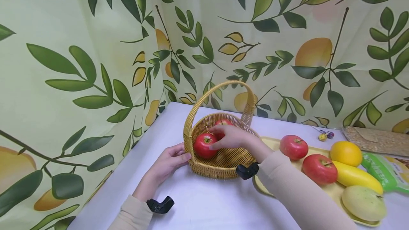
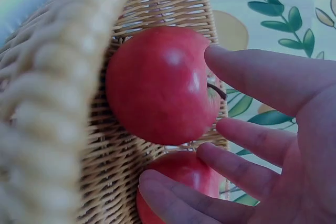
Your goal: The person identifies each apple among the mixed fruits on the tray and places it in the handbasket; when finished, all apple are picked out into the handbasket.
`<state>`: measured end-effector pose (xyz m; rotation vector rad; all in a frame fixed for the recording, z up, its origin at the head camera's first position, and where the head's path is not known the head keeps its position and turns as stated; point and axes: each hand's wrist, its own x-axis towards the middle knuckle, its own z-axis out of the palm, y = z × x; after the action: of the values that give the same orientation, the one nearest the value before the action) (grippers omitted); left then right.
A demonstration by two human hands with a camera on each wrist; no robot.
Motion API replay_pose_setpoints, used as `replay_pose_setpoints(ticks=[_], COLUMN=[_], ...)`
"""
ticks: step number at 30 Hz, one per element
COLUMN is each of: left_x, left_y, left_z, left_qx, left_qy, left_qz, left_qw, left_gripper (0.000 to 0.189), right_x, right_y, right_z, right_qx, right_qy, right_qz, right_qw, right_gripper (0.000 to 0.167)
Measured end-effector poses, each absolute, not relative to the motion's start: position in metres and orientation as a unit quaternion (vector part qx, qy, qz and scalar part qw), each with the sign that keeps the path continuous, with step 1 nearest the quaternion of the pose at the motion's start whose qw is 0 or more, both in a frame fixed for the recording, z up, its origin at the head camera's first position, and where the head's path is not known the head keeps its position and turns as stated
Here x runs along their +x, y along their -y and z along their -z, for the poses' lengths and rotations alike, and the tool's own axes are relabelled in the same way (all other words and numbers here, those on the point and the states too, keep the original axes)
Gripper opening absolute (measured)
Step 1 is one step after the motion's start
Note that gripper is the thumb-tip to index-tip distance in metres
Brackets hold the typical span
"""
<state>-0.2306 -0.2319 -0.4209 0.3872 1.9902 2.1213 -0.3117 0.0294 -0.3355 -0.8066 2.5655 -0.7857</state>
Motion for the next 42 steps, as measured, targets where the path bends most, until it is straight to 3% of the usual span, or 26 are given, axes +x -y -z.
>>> replay_pose_setpoints(ticks=[22,33,42], left_x=[-0.230,-0.229,-0.231], left_y=[0.231,0.230,0.232], left_z=[0.421,0.423,0.423], left_qx=[0.127,0.131,0.134], left_qy=[-0.680,-0.676,-0.679], left_qz=[-0.715,-0.718,-0.714], left_qw=[0.101,0.101,0.102], left_gripper=[0.048,0.049,0.048], right_x=[-0.289,-0.270,-0.249], right_y=[-0.068,-0.087,-0.107], right_z=[0.337,0.337,0.339], right_qx=[-0.278,-0.294,-0.250], right_qy=[-0.893,-0.861,-0.864], right_qz=[0.337,0.398,0.429], right_qw=[0.110,0.114,0.085], right_gripper=[0.061,0.059,0.048])
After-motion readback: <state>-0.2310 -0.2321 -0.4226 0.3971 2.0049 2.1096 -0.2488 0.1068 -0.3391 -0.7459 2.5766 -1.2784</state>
